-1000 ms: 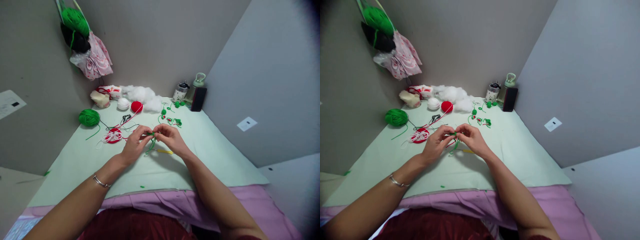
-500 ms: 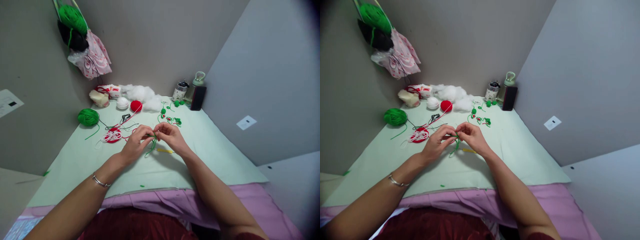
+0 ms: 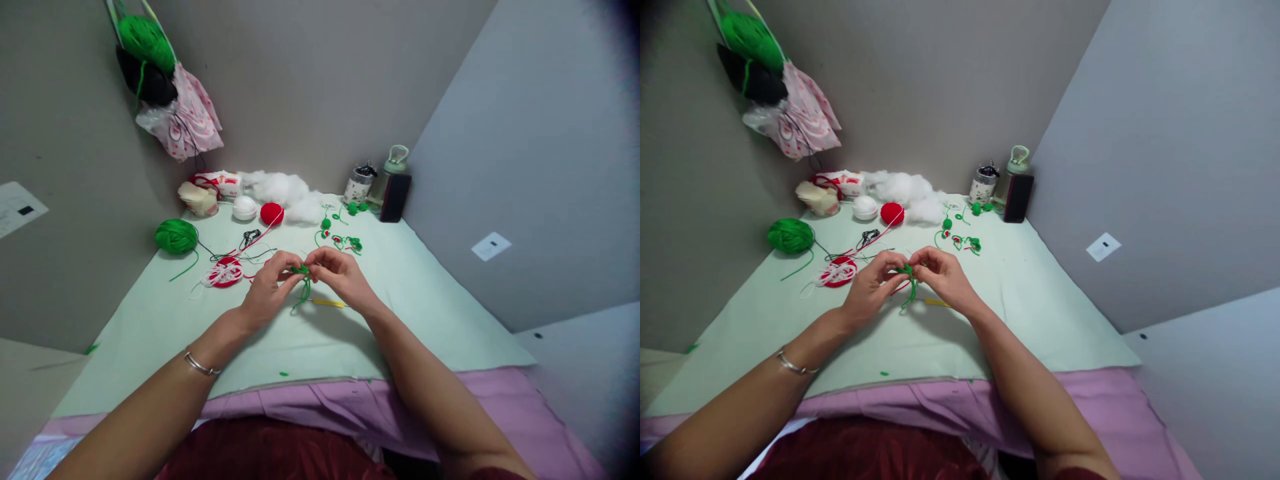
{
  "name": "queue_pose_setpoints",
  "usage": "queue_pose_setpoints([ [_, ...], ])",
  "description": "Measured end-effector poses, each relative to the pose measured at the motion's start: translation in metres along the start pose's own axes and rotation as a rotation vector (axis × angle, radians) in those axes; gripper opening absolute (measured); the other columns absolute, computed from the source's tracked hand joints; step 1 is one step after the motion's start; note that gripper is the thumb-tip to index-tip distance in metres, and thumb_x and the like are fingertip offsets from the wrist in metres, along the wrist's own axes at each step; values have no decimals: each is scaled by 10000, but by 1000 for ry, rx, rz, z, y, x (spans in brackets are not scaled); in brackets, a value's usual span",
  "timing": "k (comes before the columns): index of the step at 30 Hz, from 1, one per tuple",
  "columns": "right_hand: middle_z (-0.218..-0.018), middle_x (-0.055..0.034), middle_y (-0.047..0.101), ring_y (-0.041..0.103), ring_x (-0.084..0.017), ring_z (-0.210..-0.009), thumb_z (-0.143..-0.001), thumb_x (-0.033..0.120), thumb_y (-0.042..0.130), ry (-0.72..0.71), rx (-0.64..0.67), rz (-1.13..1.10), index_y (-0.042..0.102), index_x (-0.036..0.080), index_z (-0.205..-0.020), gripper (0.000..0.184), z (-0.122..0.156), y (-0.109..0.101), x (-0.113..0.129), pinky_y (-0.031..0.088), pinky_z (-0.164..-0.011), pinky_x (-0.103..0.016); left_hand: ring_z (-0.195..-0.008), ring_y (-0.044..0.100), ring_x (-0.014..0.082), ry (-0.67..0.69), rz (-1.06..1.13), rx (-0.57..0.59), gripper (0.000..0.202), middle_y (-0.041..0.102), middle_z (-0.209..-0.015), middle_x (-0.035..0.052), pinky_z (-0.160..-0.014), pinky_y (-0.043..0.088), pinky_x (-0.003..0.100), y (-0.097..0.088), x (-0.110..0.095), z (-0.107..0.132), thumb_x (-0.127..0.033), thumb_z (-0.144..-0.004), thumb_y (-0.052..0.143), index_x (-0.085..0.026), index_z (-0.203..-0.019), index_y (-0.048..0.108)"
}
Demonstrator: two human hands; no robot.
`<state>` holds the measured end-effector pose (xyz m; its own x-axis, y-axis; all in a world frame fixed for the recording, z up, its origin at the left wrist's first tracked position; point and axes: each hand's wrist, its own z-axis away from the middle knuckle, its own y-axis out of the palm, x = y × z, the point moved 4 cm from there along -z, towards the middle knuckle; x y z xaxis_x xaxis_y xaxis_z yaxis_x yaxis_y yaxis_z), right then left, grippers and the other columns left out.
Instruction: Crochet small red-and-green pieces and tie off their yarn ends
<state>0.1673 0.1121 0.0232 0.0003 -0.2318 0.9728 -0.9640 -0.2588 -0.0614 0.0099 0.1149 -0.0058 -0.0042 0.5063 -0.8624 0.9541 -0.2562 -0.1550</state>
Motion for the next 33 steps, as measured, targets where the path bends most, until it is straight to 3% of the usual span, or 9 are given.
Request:
queue_pose_setpoints([
  [9, -785, 5, 635, 586, -120, -712, -799, 323, 741, 8, 17, 8, 664, 179, -889, 186, 0, -2, -5, 488, -690, -273, -962, 607, 207, 25, -92, 9, 52, 639, -986, 72, -771, 523, 301, -3, -6, -4, -237, -908, 629, -218, -910, 678],
  [14, -837, -7, 642, 603, -133, -760, -777, 359, 790, -4, 17, 46, 663, 183, -908, 253, -1, -3, -10, 485, -701, -278, -923, 635, 192, -99, 40, -35, 79, 648, -973, 51, -817, 526, 313, -3, -1, -4, -270, -899, 643, -210, -948, 660],
  [18, -800, -2, 641, 601, -131, -741, -807, 334, 748, -37, -11, 80, 654, 181, -866, 189, -1, 0, -9, 478, -702, -279, -961, 648, 187, -195, 182, -95, 222, 660, -975, 27, -848, 533, 309, -5, 3, -4, -290, -842, 725, -216, -1022, 620],
  [24, -794, 4, 631, 585, -124, -728, -815, 286, 720, -87, -61, 135, 655, 182, -864, 132, 0, 0, -2, 469, -690, -267, -803, 651, 161, -272, 197, 11, 192, 681, -903, 22, -763, 520, 284, -3, 1, -6, -342, -845, 729, -187, -950, 683],
  [29, -781, -2, 638, 562, -125, -702, -845, 378, 722, -52, -27, 144, 656, 180, -881, 212, 1, 1, -3, 451, -662, -268, -767, 636, 136, -276, 206, -34, 158, 669, -857, 3, -767, 513, 264, -7, 1, -7, -335, -856, 720, -185, -889, 686],
  [33, -787, -6, 638, 550, -126, -714, -845, 353, 733, -92, -48, 277, 678, 175, -822, 188, 1, -1, -2, 429, -670, -269, -789, 634, 133, -291, 242, -29, 167, 664, -849, 1, -789, 513, 260, -6, -1, -9, -328, -847, 734, -176, -888, 676],
])
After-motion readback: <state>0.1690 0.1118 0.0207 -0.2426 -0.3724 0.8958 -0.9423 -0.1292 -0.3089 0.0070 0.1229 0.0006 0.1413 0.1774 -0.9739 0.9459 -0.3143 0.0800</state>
